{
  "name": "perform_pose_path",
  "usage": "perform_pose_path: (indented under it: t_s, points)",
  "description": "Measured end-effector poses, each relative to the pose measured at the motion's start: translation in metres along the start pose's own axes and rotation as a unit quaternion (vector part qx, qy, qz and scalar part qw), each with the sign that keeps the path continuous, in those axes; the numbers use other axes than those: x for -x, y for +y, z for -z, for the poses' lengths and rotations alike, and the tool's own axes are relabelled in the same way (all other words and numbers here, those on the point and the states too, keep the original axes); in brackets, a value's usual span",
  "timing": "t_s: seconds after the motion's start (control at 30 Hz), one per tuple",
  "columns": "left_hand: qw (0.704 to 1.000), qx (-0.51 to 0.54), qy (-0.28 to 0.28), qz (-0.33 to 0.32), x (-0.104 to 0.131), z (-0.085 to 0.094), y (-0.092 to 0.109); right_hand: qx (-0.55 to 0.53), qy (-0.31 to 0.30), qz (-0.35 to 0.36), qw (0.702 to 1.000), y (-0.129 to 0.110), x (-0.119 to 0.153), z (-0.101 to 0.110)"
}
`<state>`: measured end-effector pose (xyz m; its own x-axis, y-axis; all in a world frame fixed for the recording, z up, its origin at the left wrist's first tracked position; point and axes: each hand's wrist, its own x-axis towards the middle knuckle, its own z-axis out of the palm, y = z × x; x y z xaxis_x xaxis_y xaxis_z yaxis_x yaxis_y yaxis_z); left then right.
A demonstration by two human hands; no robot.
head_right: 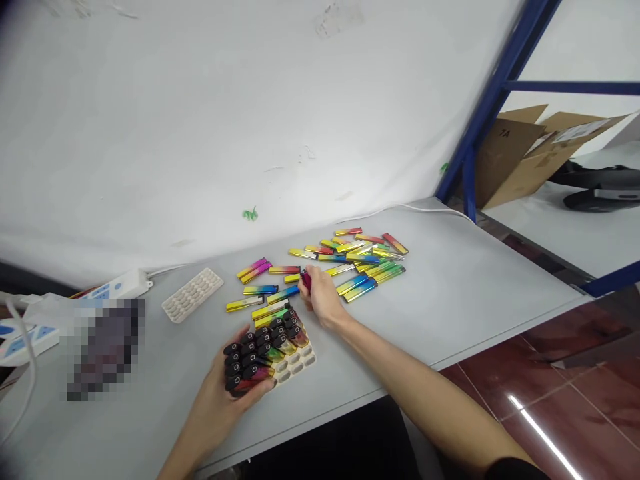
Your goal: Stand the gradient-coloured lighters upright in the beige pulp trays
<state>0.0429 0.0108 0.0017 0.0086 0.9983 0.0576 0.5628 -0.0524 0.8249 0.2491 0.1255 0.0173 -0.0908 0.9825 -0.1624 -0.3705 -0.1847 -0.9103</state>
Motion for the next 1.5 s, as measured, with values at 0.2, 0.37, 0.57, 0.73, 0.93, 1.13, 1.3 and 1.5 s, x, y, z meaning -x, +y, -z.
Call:
perform_pose_path:
  t_s: [0.2,0.37,0.57,0.73,0.93,1.13,1.3,1.5]
  points:
    - [1.0,-0.021,-0.018,0.01,0.002,-0.002,-0.002,0.018,0.01,0.04,0.999,0.003,-0.002,0.002]
    - [0.999,-0.031,-0.025,0.021,0.002,-0.002,-0.001,0.13,0.046,0.151,0.979,-0.001,-0.002,0.004]
    - [0.999,-0.051,-0.013,0.01,0.003,-0.002,-0.002,0.333,0.081,0.281,0.897,-0.028,0.014,0.014]
    - [0.998,-0.065,-0.011,-0.004,0.002,-0.002,-0.002,0.309,0.064,0.33,0.889,-0.068,0.068,0.019]
    - [0.996,-0.08,0.001,-0.048,0.002,-0.004,-0.005,0.439,-0.089,0.376,0.811,-0.055,0.114,0.007]
    - [0.995,-0.079,-0.004,-0.054,0.003,-0.004,-0.004,0.572,-0.131,0.364,0.723,-0.006,0.116,-0.008]
    - [0.995,-0.082,-0.009,-0.058,0.004,-0.004,-0.003,0.61,-0.142,0.325,0.709,-0.005,0.116,-0.012]
    - [0.995,-0.074,-0.009,-0.06,0.007,-0.005,-0.006,0.651,-0.138,0.377,0.644,-0.026,0.118,-0.015]
